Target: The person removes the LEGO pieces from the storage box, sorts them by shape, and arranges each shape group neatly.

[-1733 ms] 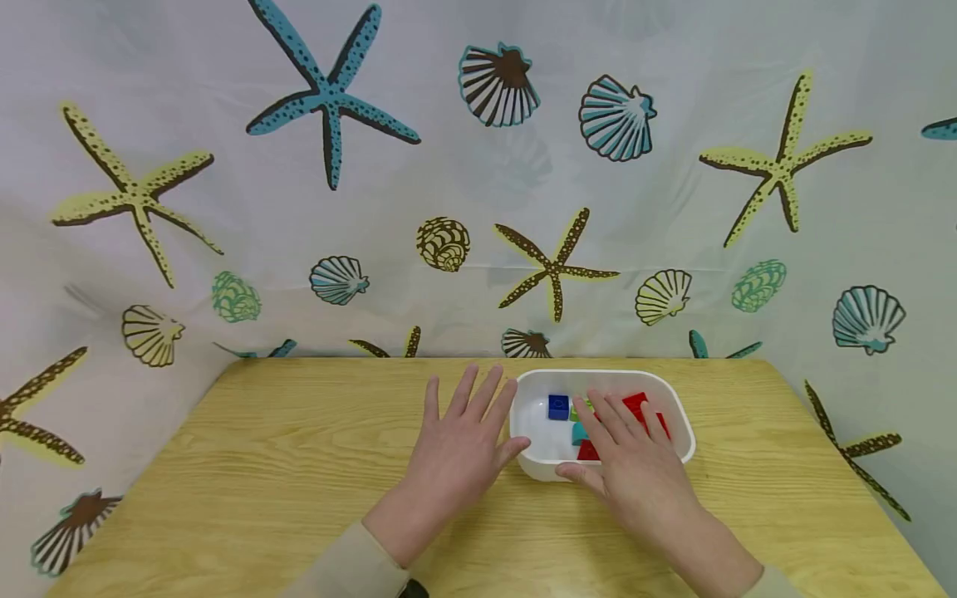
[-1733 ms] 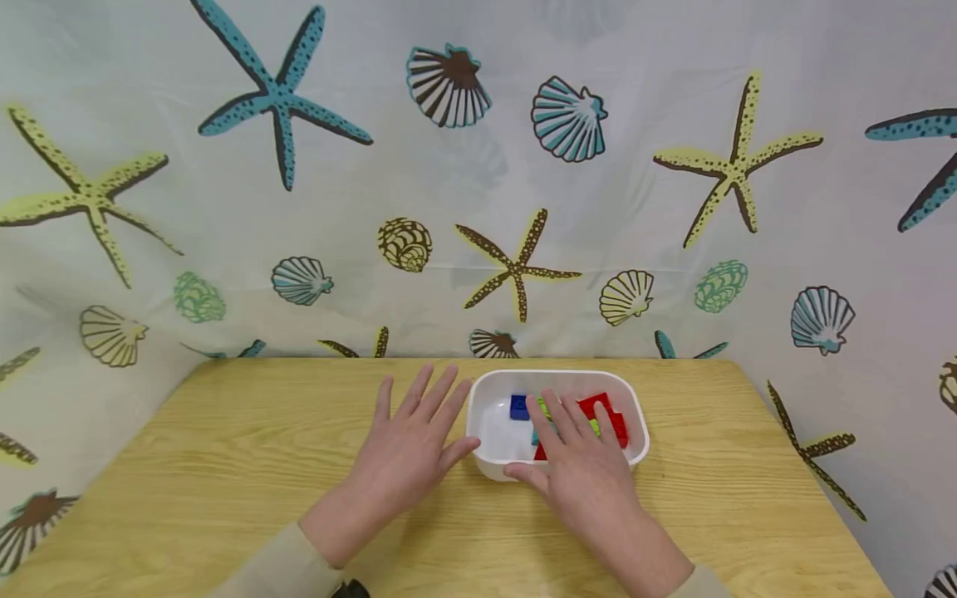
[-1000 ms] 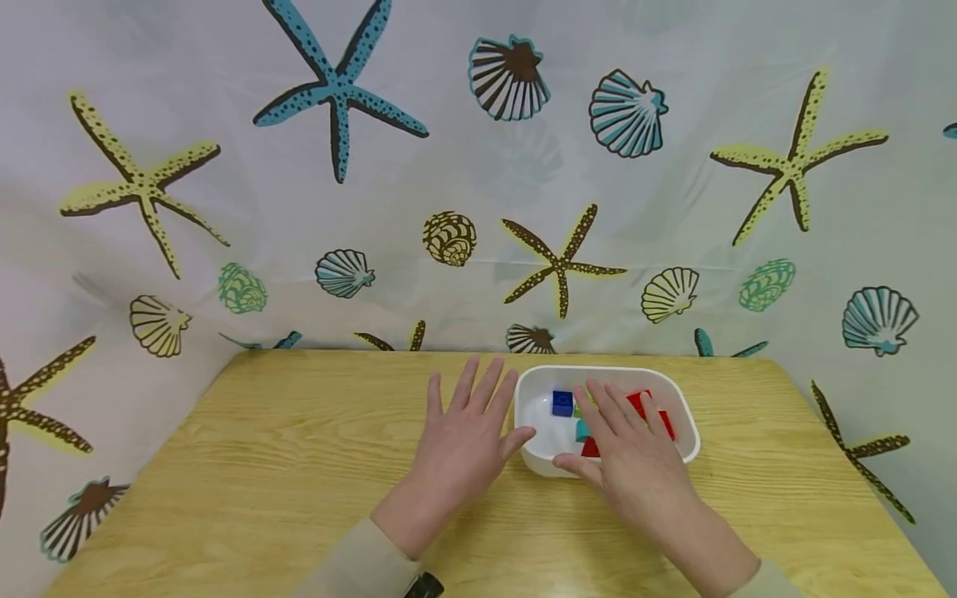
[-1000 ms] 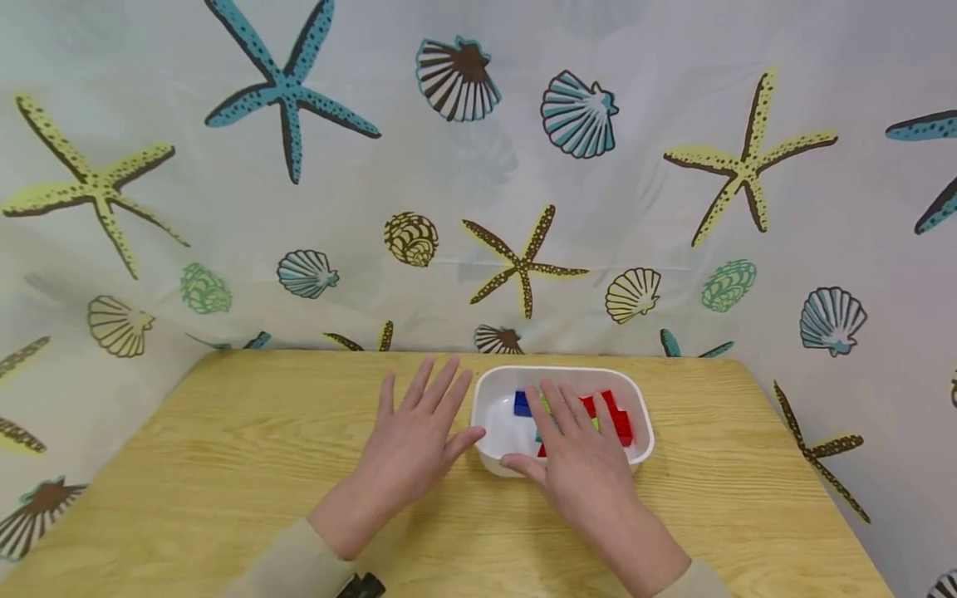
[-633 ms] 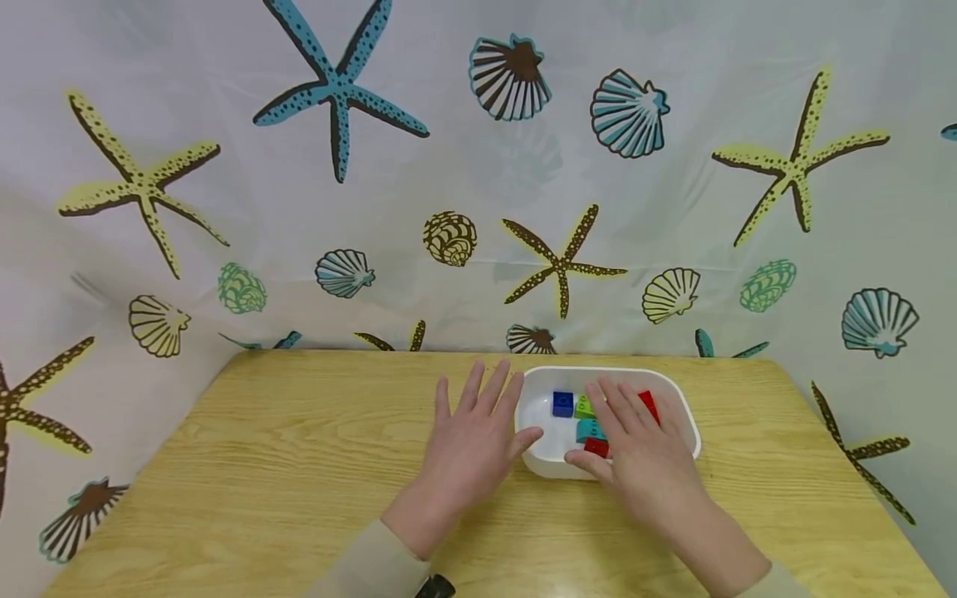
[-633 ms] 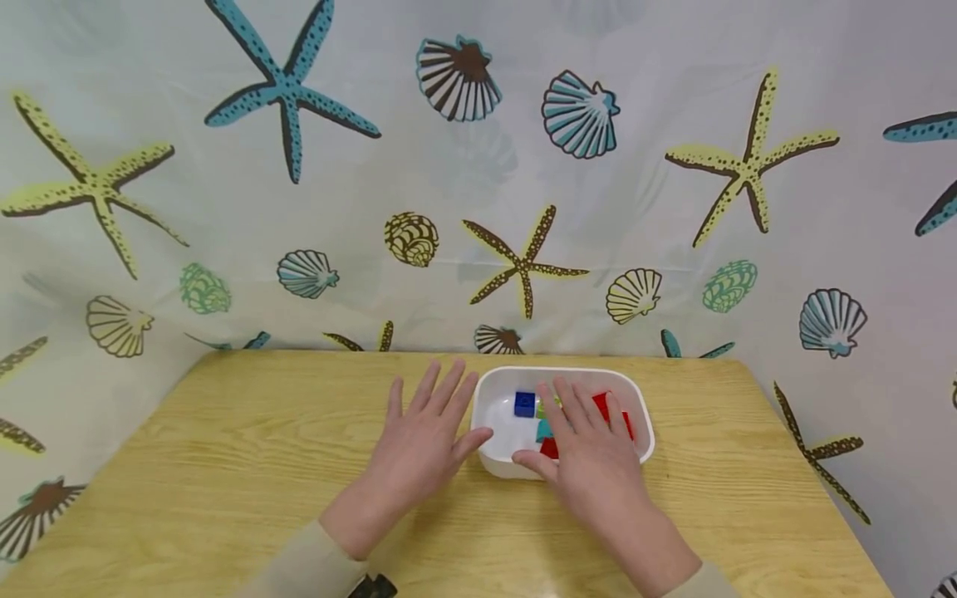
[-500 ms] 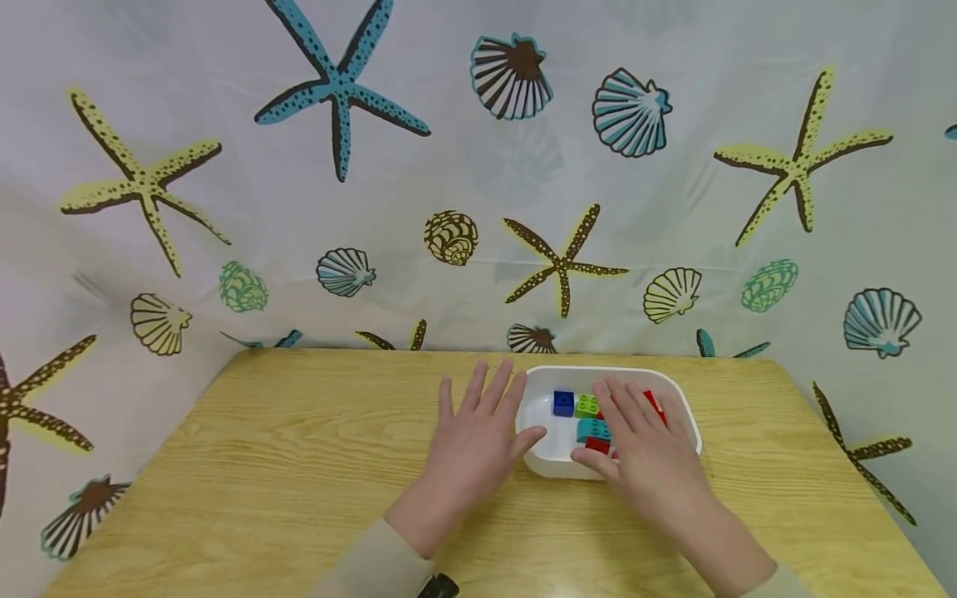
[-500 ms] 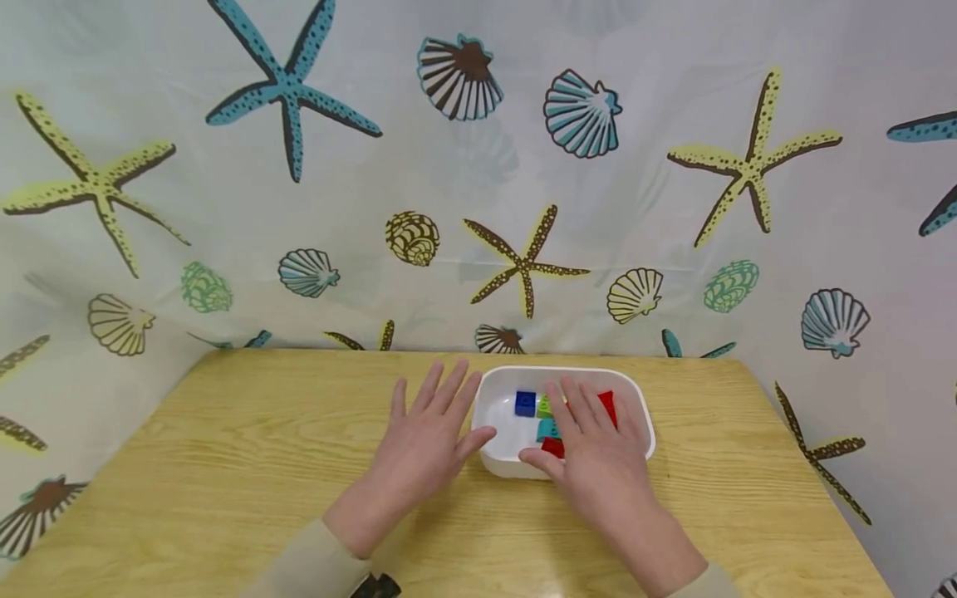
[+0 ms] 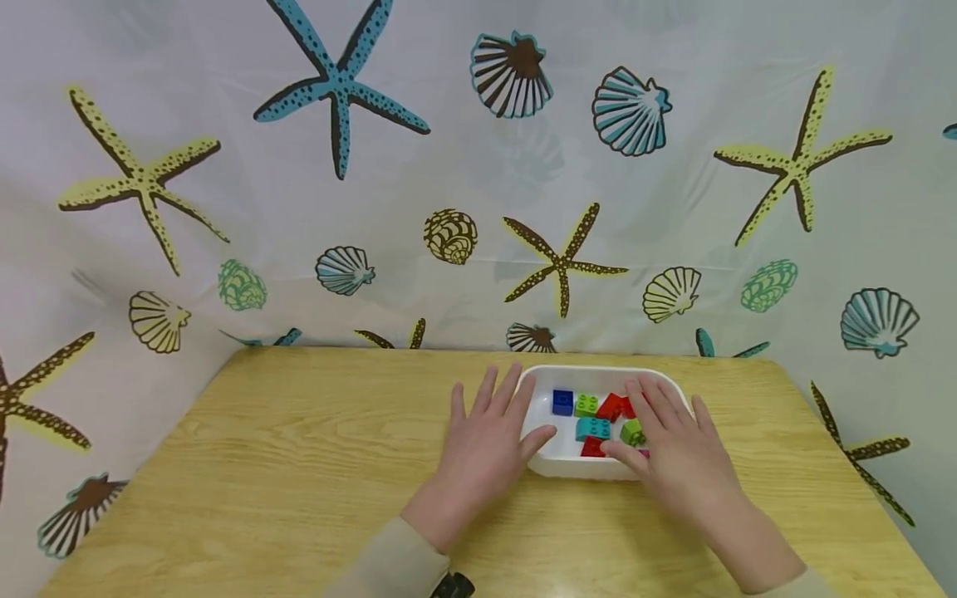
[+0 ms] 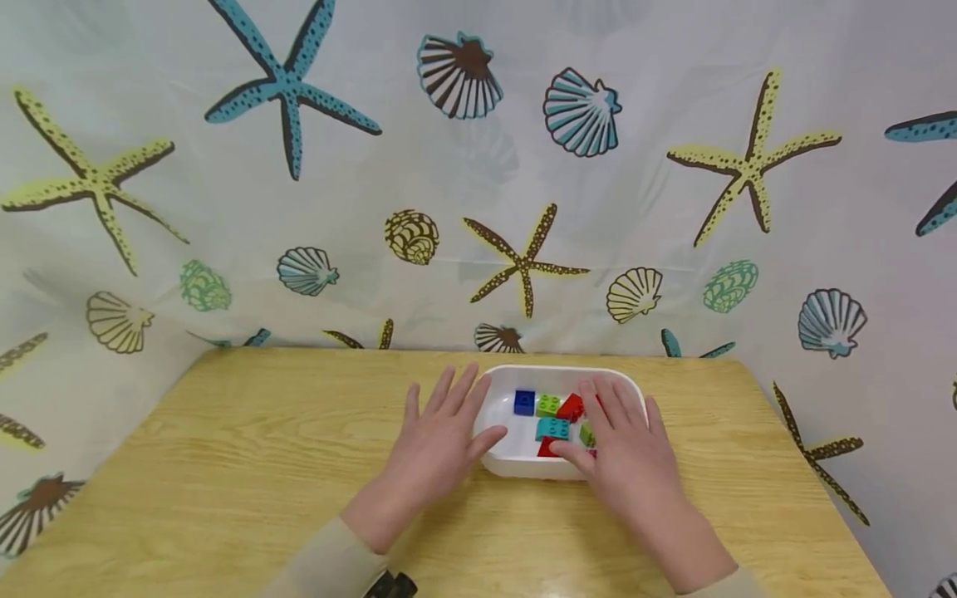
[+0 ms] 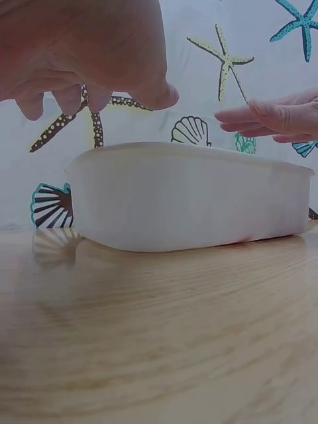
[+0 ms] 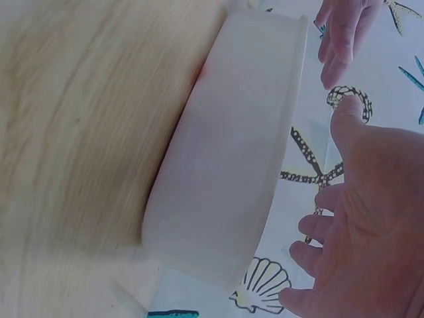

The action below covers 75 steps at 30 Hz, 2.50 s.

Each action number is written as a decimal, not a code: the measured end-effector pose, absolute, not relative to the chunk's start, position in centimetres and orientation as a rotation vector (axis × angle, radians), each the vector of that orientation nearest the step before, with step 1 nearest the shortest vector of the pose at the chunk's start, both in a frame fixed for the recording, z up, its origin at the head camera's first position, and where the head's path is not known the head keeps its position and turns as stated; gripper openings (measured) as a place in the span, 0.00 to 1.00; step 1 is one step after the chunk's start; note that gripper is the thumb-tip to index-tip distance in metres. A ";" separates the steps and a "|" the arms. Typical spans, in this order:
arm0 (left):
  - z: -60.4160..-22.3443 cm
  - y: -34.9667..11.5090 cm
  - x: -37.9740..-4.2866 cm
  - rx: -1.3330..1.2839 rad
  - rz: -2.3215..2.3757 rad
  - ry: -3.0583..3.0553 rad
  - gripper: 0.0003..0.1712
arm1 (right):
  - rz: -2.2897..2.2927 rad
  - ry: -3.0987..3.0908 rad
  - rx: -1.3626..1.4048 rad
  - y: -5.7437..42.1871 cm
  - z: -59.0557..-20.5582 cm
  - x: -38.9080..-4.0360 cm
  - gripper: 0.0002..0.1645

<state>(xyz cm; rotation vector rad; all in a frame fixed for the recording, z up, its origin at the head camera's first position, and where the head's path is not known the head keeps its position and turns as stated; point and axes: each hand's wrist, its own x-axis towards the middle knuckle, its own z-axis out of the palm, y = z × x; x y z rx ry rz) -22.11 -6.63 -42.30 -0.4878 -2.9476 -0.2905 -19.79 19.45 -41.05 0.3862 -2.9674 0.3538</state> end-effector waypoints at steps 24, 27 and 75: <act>-44.0 -5.6 -22.8 -0.454 -0.379 -2.981 0.48 | 0.555 -3.069 0.270 23.8 -43.6 -21.1 0.67; -44.1 -5.7 -22.7 -0.447 -0.391 -2.983 0.48 | 0.604 -3.074 0.270 24.1 -43.9 -21.2 0.69; -44.5 -3.2 -22.5 -0.406 -0.389 -3.023 0.47 | 0.995 -3.098 0.281 27.2 -44.6 -21.9 0.80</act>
